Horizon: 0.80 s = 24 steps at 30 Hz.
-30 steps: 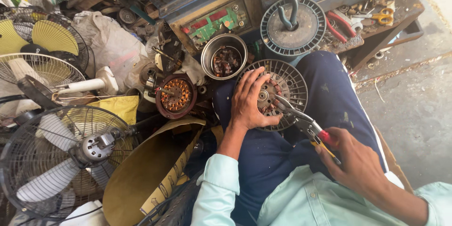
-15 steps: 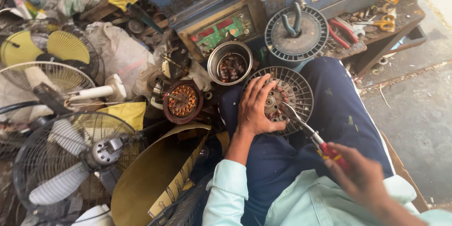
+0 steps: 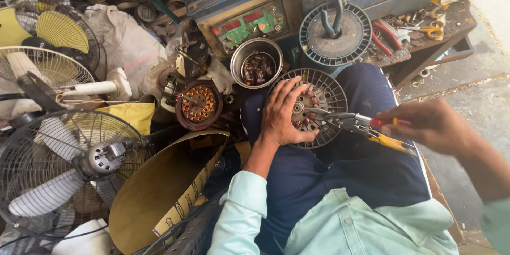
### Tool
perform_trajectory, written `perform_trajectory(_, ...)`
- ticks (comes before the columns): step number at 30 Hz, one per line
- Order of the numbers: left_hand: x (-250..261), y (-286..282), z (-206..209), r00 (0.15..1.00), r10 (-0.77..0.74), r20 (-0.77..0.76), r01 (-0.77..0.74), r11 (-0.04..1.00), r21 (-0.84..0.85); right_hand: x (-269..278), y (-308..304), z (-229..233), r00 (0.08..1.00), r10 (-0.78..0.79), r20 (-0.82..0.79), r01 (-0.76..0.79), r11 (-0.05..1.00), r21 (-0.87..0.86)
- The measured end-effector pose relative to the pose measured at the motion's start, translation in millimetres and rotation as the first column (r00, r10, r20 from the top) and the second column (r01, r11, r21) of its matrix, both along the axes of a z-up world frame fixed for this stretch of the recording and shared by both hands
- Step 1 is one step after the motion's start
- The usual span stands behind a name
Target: The person uses pliers to remove copper wire segments from the slots of a fan motor stator resting on their lap. They repeatedly grip and pull the wire ends to clear the stator core.
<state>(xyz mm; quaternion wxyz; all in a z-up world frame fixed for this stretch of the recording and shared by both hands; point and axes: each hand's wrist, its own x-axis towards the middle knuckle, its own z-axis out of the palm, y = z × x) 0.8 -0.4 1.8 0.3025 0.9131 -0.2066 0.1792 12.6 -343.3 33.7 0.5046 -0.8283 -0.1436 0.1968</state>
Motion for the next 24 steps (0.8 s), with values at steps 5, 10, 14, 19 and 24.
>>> perform_trajectory(5, 0.0, -3.9, -1.9, 0.999, 0.037, -0.009, -0.038, 0.999, -0.037, -87.0, 33.9, -38.1, 0.936, -0.332, 0.117, 0.320, 0.941, 0.113)
perform_trajectory(10, 1.8, -1.0, 4.7, 1.000, 0.022, -0.018, -0.022, 1.000, -0.004, -126.9, 70.4, -48.4, 0.870, -0.466, 0.160, 0.431, 0.877, 0.211)
perform_trajectory(14, 2.6, 1.5, 3.3, 1.000, 0.017, 0.007, -0.017, 0.999, -0.034, -108.6, 61.5, -20.2, 0.902, -0.408, 0.138, 0.398, 0.912, 0.099)
perform_trajectory(19, 2.3, 5.5, -3.3, 1.000, -0.001, 0.030, 0.002, 0.999, -0.046, -27.8, 30.2, 34.0, 0.938, -0.181, -0.295, 0.162, 0.983, -0.089)
perform_trajectory(24, 3.0, 7.5, 1.4, 0.999, -0.003, 0.032, 0.004, 0.999, -0.041, 3.7, 33.0, 55.2, 0.952, -0.084, -0.294, 0.038, 0.987, -0.157)
